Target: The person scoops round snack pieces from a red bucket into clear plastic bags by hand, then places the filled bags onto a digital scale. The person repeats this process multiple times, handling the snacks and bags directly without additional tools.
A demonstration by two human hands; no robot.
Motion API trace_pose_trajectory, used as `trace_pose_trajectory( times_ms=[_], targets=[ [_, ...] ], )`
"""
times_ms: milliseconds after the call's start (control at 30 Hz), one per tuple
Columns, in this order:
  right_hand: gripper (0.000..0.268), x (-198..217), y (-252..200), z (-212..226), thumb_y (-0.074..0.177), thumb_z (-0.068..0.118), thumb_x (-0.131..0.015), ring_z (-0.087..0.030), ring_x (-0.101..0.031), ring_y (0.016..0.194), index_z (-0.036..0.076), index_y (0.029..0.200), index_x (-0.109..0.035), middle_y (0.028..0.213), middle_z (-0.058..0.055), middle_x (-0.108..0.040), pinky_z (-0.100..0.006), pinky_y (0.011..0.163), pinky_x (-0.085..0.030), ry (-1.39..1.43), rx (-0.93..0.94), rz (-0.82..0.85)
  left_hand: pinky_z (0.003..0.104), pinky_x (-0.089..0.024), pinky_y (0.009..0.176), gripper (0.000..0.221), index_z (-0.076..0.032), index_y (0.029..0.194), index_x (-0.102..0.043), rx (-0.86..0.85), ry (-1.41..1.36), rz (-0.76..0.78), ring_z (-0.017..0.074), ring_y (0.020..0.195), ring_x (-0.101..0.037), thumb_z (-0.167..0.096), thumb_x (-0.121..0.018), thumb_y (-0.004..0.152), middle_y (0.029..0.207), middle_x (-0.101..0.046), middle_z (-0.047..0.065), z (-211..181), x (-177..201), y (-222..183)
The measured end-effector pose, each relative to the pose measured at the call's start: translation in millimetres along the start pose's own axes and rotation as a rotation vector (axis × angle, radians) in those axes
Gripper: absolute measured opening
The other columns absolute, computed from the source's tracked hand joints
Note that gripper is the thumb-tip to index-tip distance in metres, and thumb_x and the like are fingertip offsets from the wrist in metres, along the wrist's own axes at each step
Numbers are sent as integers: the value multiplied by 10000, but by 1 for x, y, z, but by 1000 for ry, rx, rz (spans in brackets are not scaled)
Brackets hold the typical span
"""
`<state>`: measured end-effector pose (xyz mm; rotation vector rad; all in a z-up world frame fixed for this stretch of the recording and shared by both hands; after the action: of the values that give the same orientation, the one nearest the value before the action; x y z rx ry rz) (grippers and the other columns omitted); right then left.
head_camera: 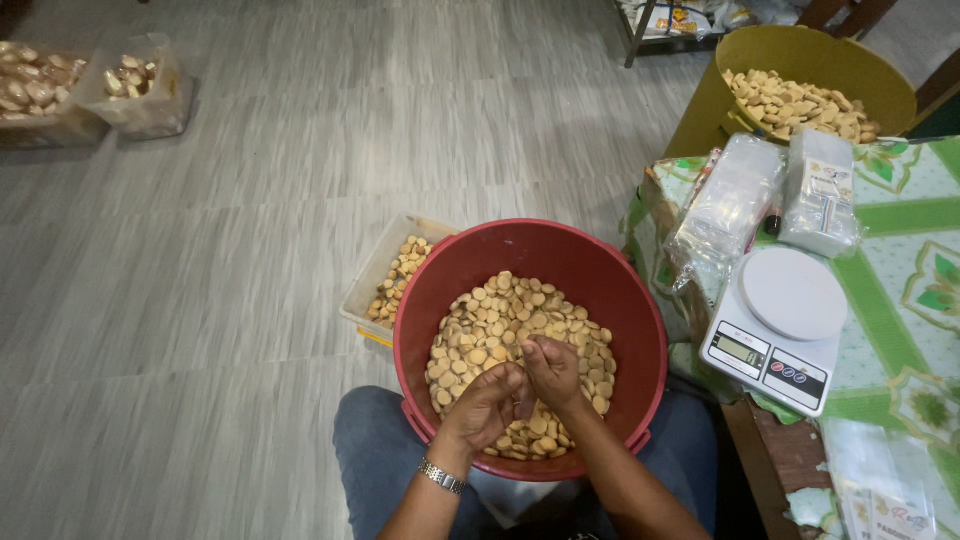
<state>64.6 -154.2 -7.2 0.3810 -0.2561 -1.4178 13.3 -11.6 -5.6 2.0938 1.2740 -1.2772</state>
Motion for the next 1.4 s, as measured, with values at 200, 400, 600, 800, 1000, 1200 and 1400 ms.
trace_pose_trajectory(
  times_ms=[200, 400, 600, 800, 1000, 1200, 1400],
  targets=[
    [428, 1, 2, -1, 1059, 143, -584, -44, -421, 504, 73, 655, -462, 583, 32, -458, -231, 453, -353, -120, 56, 4, 272, -523, 741, 144, -100, 983, -629, 26, 87, -53, 115, 792, -619, -228, -695, 992, 855, -644, -4, -1, -1, -4],
    [408, 1, 1, -3, 1043, 158, -584, -45, -417, 481, 77, 653, -494, 564, 39, -461, -245, 428, -339, -69, 33, -11, 277, -523, 734, 120, -80, 1001, -647, 42, 45, -80, 125, 794, -632, -195, -680, 986, 871, -659, 9, -6, -9, -6],
    [426, 1, -3, -17, 1055, 154, -609, -60, -393, 527, 93, 653, -481, 606, 38, -432, -242, 464, -319, -9, 66, -1, 284, -532, 723, 110, -60, 961, -675, 12, 64, -63, 134, 763, -644, -169, -683, 964, 833, -683, 28, -9, -7, -6],
    [307, -6, 2, 4, 1046, 282, -617, -116, -531, 736, 99, 804, -573, 809, -5, -538, -293, 658, -498, -252, -89, -35, 208, -441, 674, 53, -35, 949, -696, -225, 324, -252, 53, 724, -550, -81, -717, 967, 818, -636, -31, -7, 20, 1],
    [328, -13, 2, 44, 933, 298, -720, -130, -647, 923, 78, 1143, -597, 1017, -11, -642, -304, 791, -582, -263, -374, 108, 186, -427, 683, 55, -57, 983, -707, -404, 642, -369, 29, 754, -529, -40, -681, 937, 852, -608, -58, -18, 13, -2],
    [212, 5, -6, 21, 963, 156, -682, -102, -634, 816, 43, 1133, -625, 972, -34, -669, -252, 686, -542, 152, -591, 141, 209, -485, 727, 59, -40, 918, -648, -508, 606, -404, 53, 782, -567, -39, -635, 975, 867, -627, -16, -19, -5, -1],
    [248, -8, -1, 41, 908, 87, -700, -108, -683, 881, 64, 1137, -606, 981, -26, -674, -239, 791, -594, -471, -590, 155, 234, -489, 767, 189, -32, 916, -559, -700, 984, -548, 90, 832, -554, 10, -742, 892, 872, -579, 21, -15, -10, 0]
  ],
)
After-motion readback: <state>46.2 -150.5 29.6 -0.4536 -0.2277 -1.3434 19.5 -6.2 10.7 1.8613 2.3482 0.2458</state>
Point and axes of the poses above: each hand's wrist, its own y-axis towards the middle knuckle, its own x-axis out of the back of the hand, z = x × y, the point moved 2 cm from there along y, towards the middle knuckle
